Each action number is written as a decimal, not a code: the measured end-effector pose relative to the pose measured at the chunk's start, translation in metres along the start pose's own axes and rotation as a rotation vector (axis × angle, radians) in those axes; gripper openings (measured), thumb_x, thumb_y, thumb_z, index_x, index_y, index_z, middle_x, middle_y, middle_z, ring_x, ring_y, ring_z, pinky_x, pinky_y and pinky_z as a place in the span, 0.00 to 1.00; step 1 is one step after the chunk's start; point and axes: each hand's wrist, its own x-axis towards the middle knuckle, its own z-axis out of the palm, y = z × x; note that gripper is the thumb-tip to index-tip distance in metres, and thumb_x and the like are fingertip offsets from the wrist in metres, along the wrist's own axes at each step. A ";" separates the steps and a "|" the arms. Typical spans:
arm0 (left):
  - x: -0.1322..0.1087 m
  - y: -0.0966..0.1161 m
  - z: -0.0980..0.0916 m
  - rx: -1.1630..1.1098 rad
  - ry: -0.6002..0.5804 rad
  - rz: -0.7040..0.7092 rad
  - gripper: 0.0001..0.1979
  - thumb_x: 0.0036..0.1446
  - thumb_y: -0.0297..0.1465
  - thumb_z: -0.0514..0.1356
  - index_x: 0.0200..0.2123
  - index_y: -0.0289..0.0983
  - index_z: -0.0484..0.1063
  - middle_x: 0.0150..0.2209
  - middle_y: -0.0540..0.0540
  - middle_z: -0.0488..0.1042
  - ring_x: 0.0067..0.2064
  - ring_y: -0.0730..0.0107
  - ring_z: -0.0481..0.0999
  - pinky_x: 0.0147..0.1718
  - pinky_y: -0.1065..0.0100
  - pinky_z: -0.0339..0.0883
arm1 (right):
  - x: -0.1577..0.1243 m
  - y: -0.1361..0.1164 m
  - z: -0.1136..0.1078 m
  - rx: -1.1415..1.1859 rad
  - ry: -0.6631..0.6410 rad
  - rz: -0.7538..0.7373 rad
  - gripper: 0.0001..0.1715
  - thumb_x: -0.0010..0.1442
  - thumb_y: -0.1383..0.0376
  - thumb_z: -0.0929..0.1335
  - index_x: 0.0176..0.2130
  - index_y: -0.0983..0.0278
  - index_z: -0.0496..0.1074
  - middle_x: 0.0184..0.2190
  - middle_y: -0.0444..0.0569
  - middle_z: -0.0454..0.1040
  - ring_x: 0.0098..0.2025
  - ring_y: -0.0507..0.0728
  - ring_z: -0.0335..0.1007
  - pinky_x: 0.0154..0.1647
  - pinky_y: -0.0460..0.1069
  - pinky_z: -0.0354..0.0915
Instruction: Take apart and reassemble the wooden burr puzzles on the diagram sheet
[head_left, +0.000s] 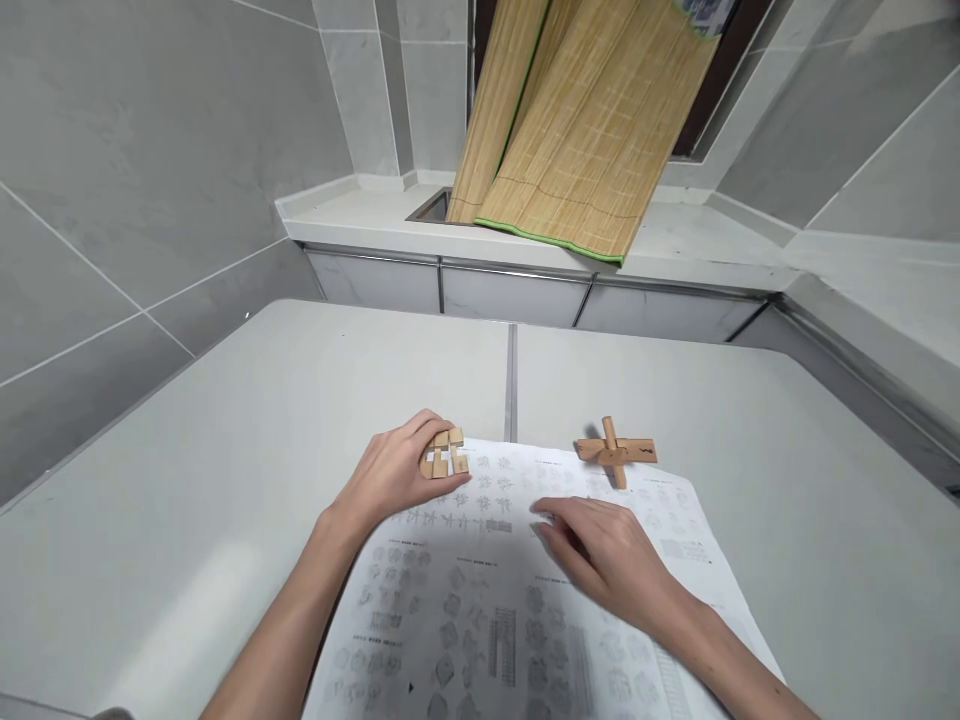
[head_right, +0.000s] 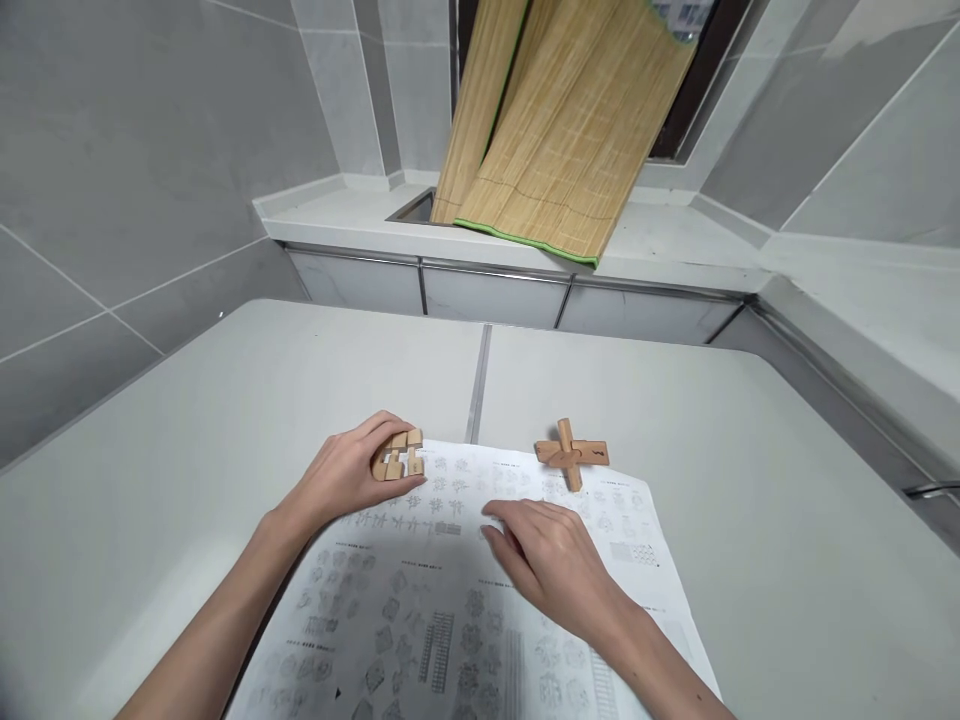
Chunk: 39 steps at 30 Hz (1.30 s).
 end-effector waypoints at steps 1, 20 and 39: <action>0.000 -0.002 -0.002 0.003 0.006 -0.004 0.23 0.59 0.51 0.64 0.51 0.44 0.74 0.50 0.46 0.77 0.37 0.65 0.78 0.31 0.67 0.67 | 0.000 0.000 0.000 0.009 -0.002 0.008 0.11 0.76 0.65 0.63 0.52 0.62 0.74 0.25 0.42 0.75 0.25 0.54 0.71 0.28 0.49 0.63; -0.003 -0.021 -0.013 0.176 0.112 -0.081 0.38 0.58 0.59 0.63 0.63 0.43 0.67 0.61 0.40 0.70 0.35 0.64 0.79 0.31 0.65 0.70 | 0.004 0.001 -0.006 0.607 -0.005 0.517 0.18 0.75 0.52 0.65 0.42 0.61 0.77 0.21 0.39 0.63 0.21 0.50 0.56 0.22 0.46 0.55; -0.016 0.048 0.037 0.064 0.112 0.508 0.10 0.74 0.37 0.53 0.51 0.38 0.66 0.50 0.41 0.77 0.29 0.71 0.76 0.24 0.68 0.67 | 0.016 0.029 -0.016 1.951 0.169 0.729 0.21 0.71 0.51 0.71 0.39 0.67 0.74 0.23 0.35 0.54 0.17 0.44 0.38 0.10 0.34 0.53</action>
